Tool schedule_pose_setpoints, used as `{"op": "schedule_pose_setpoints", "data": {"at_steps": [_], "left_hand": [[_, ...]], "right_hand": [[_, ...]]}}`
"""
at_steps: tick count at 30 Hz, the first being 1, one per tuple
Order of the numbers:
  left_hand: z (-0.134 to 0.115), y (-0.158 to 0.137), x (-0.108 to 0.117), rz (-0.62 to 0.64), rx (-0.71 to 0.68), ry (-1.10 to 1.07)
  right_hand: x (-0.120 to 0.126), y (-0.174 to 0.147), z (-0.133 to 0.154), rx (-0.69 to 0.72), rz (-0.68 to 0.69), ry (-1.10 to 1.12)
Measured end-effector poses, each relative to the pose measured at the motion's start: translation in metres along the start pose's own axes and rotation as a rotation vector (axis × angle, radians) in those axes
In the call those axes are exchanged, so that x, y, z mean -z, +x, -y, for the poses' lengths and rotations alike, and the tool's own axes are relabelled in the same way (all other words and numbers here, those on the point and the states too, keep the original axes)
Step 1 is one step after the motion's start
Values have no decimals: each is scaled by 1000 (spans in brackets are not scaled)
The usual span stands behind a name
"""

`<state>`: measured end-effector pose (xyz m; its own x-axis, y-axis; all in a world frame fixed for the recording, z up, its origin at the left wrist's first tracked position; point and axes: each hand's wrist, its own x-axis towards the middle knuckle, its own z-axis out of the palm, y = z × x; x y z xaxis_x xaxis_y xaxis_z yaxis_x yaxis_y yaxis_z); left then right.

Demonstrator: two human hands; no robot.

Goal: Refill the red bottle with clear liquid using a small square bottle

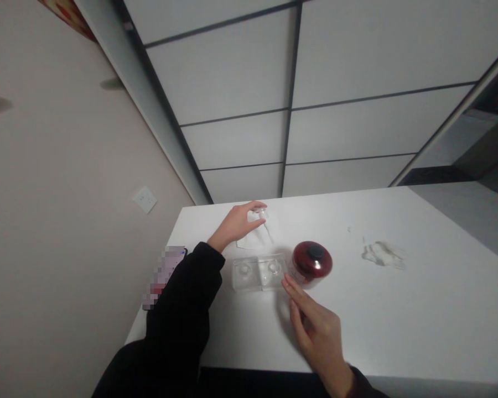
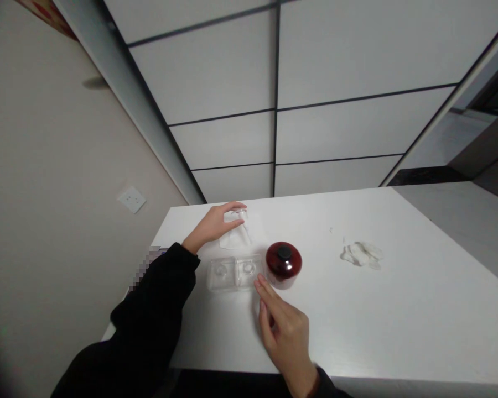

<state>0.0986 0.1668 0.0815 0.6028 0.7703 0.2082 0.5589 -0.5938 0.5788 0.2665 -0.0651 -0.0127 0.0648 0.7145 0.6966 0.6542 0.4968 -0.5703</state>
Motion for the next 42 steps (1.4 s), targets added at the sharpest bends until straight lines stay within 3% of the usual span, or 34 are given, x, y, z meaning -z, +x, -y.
{"op": "schedule_pose_setpoints", "data": {"at_steps": [7,13,16,20,23,24,27,30,36,42], "left_hand": [[47,36,-36,157,-16,112],[58,37,-41,173,-35,167],[41,27,-30,143,-69,168],[-12,-1,-2,158,-203,52],[-61,-22,13,221,-359,-108],[-76,-26,15,244,-398,-122],[-108,-28,10,305,-459,-77],[-119,-20,-4,348,-452,-5],[-115,-7,-20,333,-457,92],[-122,-9,-32,200,-348,147]], "right_hand": [[1,0,-1,1,10,-7],[1,3,1,-13,42,-6],[6,-8,4,-1,5,-28],[25,-24,-3,68,-189,-128],[41,-7,-21,-83,-273,-148],[44,5,-29,-104,-242,-114],[45,38,-56,-169,31,66],[37,54,-79,-184,135,166],[28,47,-91,-137,53,195],[29,46,-89,-144,33,188]]}}
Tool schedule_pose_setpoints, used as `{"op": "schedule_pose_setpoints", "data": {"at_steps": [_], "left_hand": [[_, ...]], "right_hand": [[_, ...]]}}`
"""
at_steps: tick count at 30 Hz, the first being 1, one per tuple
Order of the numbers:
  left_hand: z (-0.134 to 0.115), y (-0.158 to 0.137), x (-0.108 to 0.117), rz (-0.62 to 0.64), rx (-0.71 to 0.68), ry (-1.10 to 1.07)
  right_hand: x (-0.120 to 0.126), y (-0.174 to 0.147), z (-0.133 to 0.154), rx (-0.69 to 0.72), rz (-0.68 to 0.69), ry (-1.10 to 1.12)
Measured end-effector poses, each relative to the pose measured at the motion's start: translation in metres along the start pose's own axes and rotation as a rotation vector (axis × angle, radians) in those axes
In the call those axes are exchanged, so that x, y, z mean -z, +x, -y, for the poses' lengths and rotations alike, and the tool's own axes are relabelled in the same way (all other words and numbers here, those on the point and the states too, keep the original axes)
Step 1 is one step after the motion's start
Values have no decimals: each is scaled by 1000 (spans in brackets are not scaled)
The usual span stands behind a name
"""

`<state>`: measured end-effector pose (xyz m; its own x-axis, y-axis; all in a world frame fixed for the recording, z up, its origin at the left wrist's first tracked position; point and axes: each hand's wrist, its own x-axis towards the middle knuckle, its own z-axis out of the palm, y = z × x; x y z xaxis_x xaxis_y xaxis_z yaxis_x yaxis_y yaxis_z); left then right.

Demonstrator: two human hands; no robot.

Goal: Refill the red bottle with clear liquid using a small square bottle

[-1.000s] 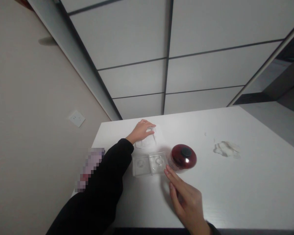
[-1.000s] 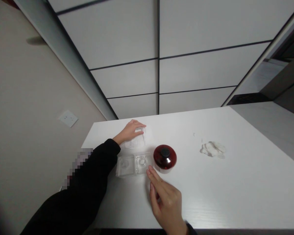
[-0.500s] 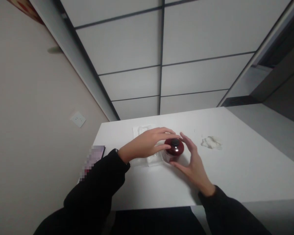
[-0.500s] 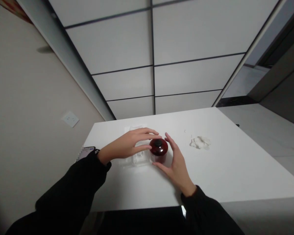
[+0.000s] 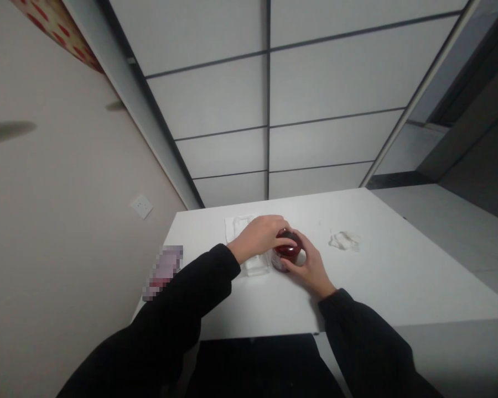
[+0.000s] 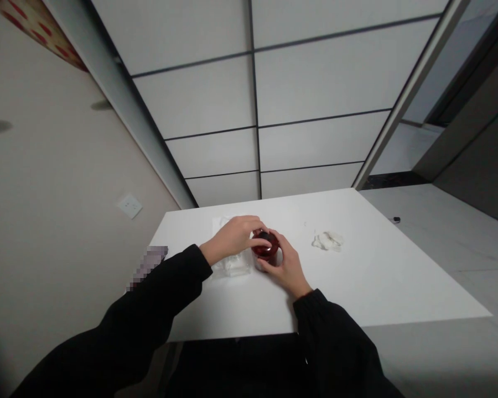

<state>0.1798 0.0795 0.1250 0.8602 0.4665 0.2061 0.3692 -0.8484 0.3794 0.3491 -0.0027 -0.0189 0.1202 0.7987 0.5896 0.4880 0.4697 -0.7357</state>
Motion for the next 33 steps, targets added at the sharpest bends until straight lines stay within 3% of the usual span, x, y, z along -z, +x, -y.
{"op": "schedule_pose_setpoints", "data": {"at_steps": [7,14,20,25,28,33], "left_hand": [[-13,-17,16,60,-120,-165],[-15,-7,18,122,-9,104],[-21,9,11,74,70,187],[-25,16,21,-79,122,171],[-12,26,27,-69,102,65],[39,50,6,131,177,24]], "right_hand": [[-2,-2,-3,-4,-12,-17],[-1,-2,-1,14,-19,-28],[1,-4,1,8,-44,-66],[2,-4,5,-11,-55,-90],[4,-6,9,-28,-54,-102],[7,-8,12,-55,-49,-109]]}}
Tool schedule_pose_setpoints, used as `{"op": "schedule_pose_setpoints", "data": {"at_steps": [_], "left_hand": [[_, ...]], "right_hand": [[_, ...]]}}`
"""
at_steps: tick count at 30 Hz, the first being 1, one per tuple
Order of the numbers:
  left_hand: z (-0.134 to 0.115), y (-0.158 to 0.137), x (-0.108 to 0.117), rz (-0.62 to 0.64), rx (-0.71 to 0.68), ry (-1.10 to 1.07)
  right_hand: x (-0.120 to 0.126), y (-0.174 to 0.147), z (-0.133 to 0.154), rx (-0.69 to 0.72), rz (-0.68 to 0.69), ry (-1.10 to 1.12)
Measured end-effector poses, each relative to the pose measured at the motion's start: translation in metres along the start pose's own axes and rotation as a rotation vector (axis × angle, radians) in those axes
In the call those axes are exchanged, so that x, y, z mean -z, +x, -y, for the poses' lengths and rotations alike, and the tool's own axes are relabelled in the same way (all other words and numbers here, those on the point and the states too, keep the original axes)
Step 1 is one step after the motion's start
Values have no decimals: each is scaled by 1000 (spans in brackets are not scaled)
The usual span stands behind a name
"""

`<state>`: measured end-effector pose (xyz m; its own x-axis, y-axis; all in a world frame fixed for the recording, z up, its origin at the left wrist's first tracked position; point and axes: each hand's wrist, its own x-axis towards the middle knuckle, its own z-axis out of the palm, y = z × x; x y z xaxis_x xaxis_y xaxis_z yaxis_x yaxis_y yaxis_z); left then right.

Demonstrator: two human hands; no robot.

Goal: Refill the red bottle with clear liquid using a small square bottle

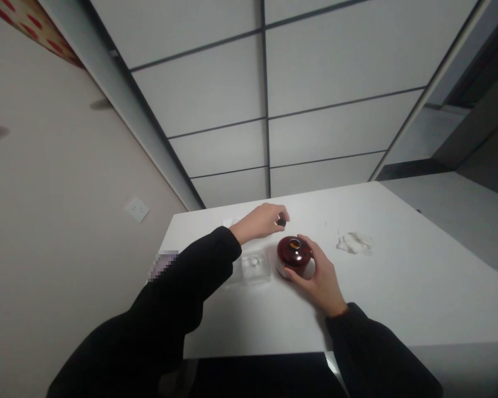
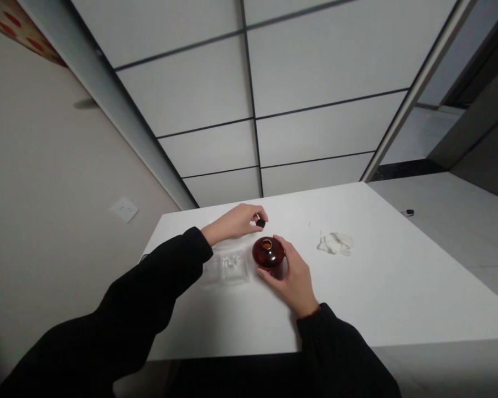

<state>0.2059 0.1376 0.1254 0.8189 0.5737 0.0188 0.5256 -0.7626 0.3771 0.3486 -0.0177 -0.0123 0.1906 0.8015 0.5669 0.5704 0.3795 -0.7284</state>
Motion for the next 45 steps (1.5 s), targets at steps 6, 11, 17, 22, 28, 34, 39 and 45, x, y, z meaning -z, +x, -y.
{"op": "schedule_pose_setpoints", "data": {"at_steps": [6,11,17,22,28,34,39,45], "left_hand": [[44,37,-37,184,-70,18],[59,51,-53,276,-129,36],[55,54,-54,270,-148,48],[35,2,-2,17,-99,-28],[28,-160,15,-351,153,-276],[43,-225,-76,-409,361,-519],[44,-211,-103,-462,447,-583],[32,-236,-88,-483,462,-629]], "right_hand": [[1,0,1,1,2,-16],[5,3,5,13,31,-30],[6,5,6,11,43,-41],[15,1,5,17,33,-71],[34,-37,13,36,61,-104],[14,-73,27,29,134,49],[-13,-77,42,-86,158,196],[-36,-78,55,18,212,352]]}}
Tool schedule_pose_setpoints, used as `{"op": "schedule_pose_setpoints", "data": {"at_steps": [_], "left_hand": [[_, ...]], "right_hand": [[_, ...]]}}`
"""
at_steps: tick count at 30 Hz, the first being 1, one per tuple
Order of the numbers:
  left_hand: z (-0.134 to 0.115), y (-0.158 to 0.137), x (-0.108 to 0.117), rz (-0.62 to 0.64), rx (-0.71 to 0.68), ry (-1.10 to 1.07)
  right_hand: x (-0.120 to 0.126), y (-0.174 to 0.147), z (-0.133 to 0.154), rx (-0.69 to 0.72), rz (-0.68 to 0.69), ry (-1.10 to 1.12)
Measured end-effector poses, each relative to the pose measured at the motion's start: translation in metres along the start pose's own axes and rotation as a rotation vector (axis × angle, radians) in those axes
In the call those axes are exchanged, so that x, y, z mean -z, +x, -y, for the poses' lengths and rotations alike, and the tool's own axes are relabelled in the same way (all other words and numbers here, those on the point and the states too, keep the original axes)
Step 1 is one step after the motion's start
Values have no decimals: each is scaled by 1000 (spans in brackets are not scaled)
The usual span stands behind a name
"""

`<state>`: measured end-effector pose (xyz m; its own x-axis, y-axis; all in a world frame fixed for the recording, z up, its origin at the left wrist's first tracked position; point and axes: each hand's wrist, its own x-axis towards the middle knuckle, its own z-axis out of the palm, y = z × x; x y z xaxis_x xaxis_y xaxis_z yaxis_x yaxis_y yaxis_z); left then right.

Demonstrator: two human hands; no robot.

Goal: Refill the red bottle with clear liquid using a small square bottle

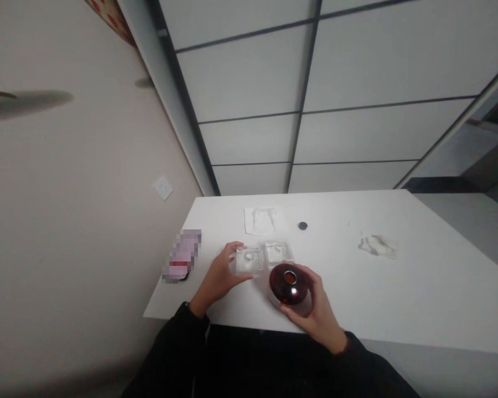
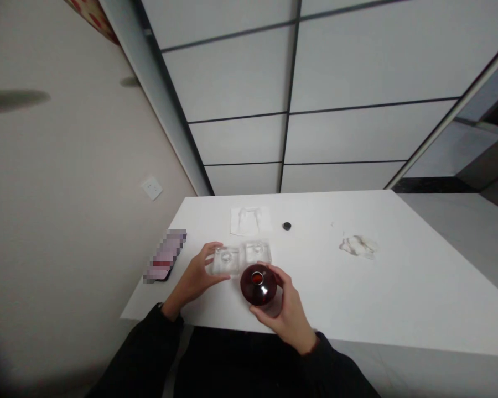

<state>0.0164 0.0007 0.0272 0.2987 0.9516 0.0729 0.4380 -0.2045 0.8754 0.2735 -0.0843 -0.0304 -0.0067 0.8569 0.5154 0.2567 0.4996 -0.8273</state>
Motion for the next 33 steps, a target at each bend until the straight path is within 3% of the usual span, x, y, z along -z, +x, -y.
{"op": "schedule_pose_setpoints", "data": {"at_steps": [6,12,20,33], "left_hand": [[-33,-34,23,19,-3,-27],[-60,-35,32,107,-124,103],[-81,-29,42,162,-193,181],[-112,-14,54,270,-392,457]], "right_hand": [[3,4,3,45,85,-71],[7,2,-1,12,254,-154],[4,6,2,-46,216,-7],[4,7,1,-93,235,-10]]}}
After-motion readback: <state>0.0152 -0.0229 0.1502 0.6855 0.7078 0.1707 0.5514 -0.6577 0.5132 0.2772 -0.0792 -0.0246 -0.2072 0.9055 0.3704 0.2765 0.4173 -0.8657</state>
